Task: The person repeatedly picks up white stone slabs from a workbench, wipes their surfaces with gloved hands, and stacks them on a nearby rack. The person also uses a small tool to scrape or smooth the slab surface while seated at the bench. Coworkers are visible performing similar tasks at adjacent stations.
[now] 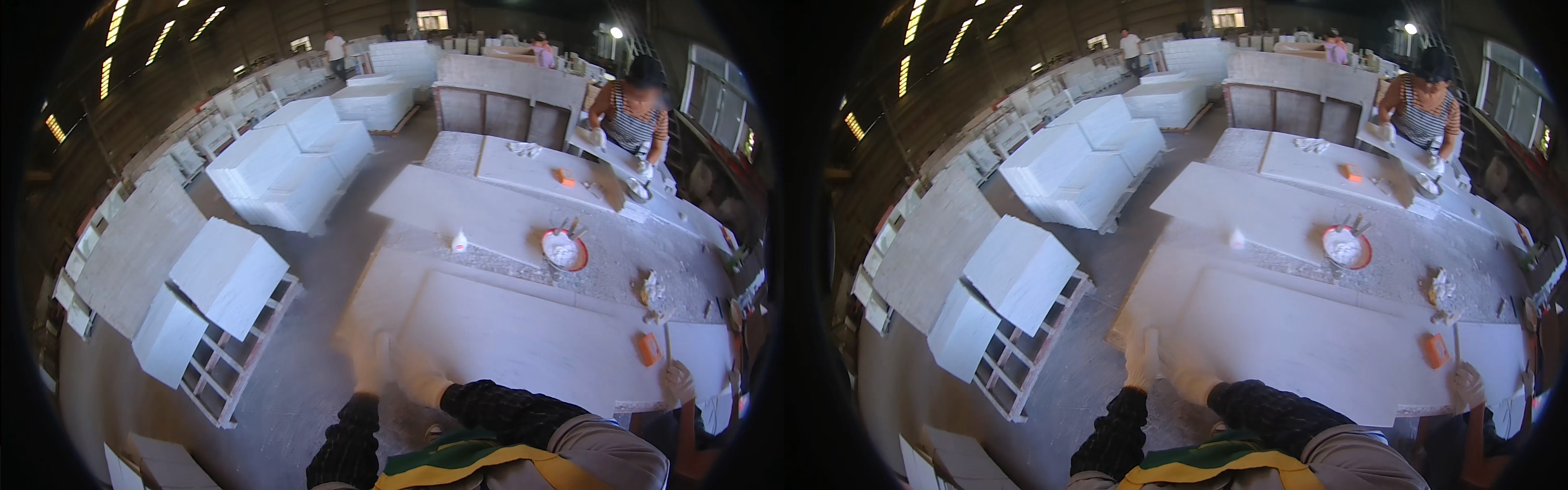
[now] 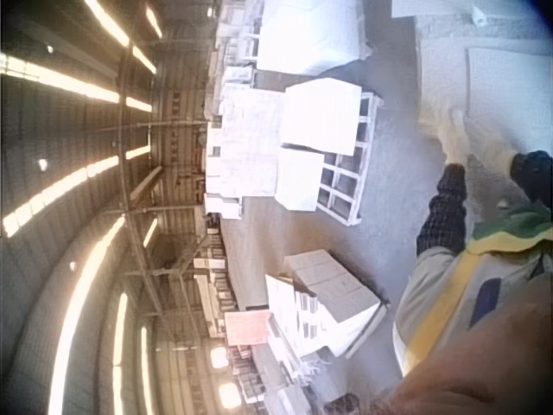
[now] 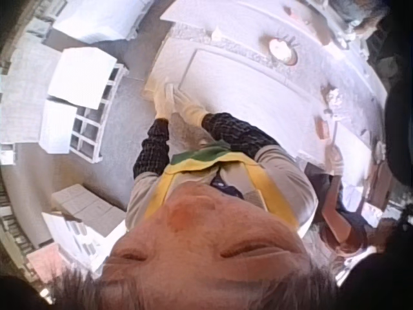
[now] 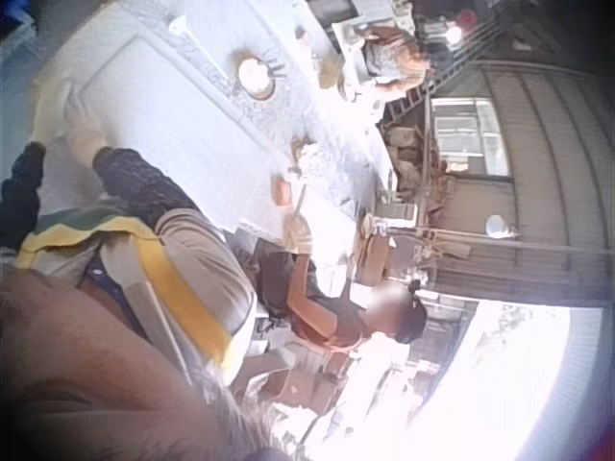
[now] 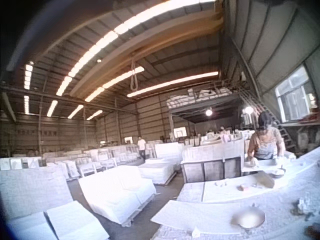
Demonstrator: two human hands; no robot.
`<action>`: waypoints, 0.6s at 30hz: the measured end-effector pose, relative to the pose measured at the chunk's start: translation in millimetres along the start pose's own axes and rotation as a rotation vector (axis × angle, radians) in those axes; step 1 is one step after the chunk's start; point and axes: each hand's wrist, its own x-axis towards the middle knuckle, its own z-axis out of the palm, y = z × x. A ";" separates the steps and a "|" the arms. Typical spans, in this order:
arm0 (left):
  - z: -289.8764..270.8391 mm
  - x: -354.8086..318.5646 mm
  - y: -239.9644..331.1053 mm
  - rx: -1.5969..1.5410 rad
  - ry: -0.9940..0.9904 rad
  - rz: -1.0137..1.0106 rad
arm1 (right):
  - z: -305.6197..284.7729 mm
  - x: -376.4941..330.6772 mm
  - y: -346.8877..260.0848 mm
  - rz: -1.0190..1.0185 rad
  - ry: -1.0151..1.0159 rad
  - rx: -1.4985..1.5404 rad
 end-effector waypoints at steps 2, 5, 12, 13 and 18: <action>17.6 14.3 8.0 -0.017 -0.108 0.091 | 4.8 -12.1 4.9 -0.100 -0.024 -0.154; 34.6 34.8 16.6 -0.023 -0.295 0.193 | -7.1 -31.1 16.9 -0.234 -0.119 -0.215; 66.0 49.6 8.7 0.383 -0.370 0.362 | -47.0 -111.2 40.1 -0.292 -0.016 -0.113; 68.5 48.4 5.4 0.439 -0.371 0.392 | -53.4 -133.7 49.2 -0.285 0.051 -0.041; 72.1 47.0 -3.4 0.385 -0.320 0.425 | -76.7 -265.9 89.1 -0.046 0.208 -0.130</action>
